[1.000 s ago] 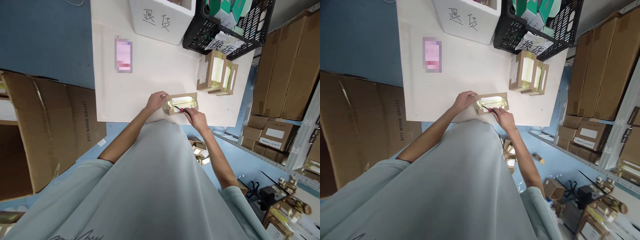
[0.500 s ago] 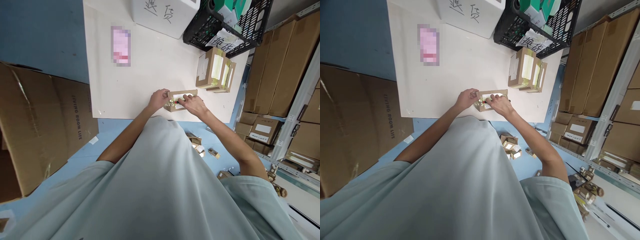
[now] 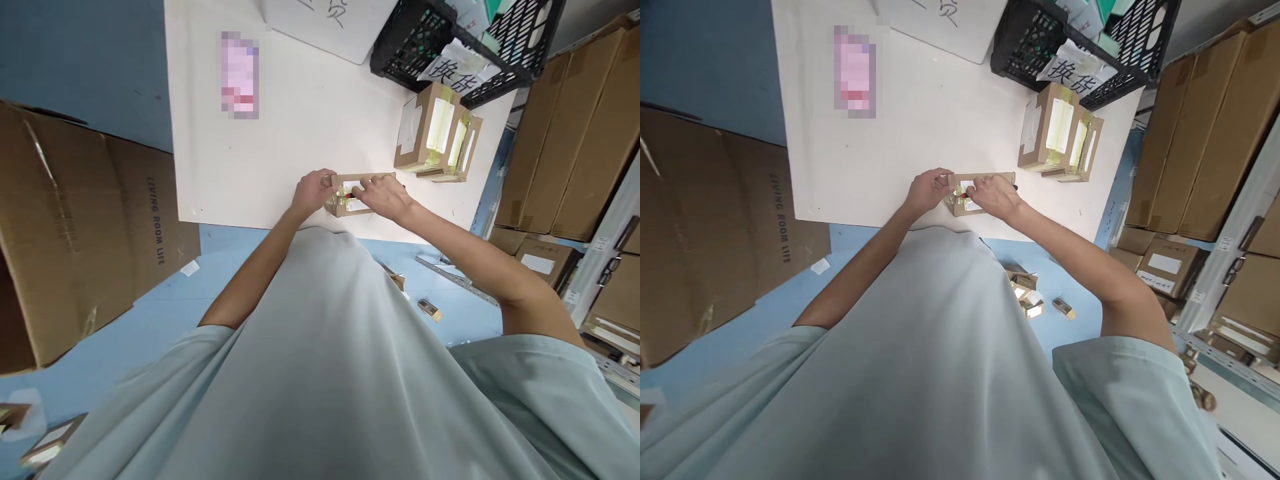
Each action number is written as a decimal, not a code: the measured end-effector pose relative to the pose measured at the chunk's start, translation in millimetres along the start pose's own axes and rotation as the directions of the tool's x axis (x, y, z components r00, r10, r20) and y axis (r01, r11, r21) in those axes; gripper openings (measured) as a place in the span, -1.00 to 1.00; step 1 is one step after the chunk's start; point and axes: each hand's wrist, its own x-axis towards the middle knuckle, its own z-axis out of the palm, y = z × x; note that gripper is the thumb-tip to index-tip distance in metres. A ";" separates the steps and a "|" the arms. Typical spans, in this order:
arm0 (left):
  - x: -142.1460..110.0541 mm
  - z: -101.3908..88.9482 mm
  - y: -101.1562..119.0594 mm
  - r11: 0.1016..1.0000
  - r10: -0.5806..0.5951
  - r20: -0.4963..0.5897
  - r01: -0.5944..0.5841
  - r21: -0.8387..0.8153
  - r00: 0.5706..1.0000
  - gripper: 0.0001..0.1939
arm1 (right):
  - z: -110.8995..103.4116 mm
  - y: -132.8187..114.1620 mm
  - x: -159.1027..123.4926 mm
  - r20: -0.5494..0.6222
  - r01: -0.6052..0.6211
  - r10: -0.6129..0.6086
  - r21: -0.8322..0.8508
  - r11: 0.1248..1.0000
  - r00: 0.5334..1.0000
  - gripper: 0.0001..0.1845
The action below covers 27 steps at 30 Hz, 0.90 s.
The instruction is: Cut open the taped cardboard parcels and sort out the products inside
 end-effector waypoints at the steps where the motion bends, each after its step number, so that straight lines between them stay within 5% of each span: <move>1: 0.0 0.5 0.8 1.000 -0.004 -0.008 0.004 0.013 1.000 -0.60 | 4.3 4.6 0.4 0.000 -0.012 0.012 0.010 1.000 1.000 -0.50; 12: -1.9 9.2 9.7 0.995 -0.039 -0.066 0.045 0.094 0.997 -0.52 | 89.7 112.7 -45.0 -0.071 -0.094 0.102 0.100 0.991 0.992 -0.49; 22: -5.6 23.3 18.5 0.977 -0.080 -0.150 0.108 0.184 0.985 -0.49 | 137.2 160.7 -50.4 -0.180 -0.037 0.082 0.239 0.970 0.980 -0.52; 27: -8.0 28.5 22.6 0.962 -0.119 -0.191 0.160 0.222 0.974 -0.46 | 151.7 164.9 -51.8 -0.214 -0.037 0.090 0.239 0.970 0.973 -0.55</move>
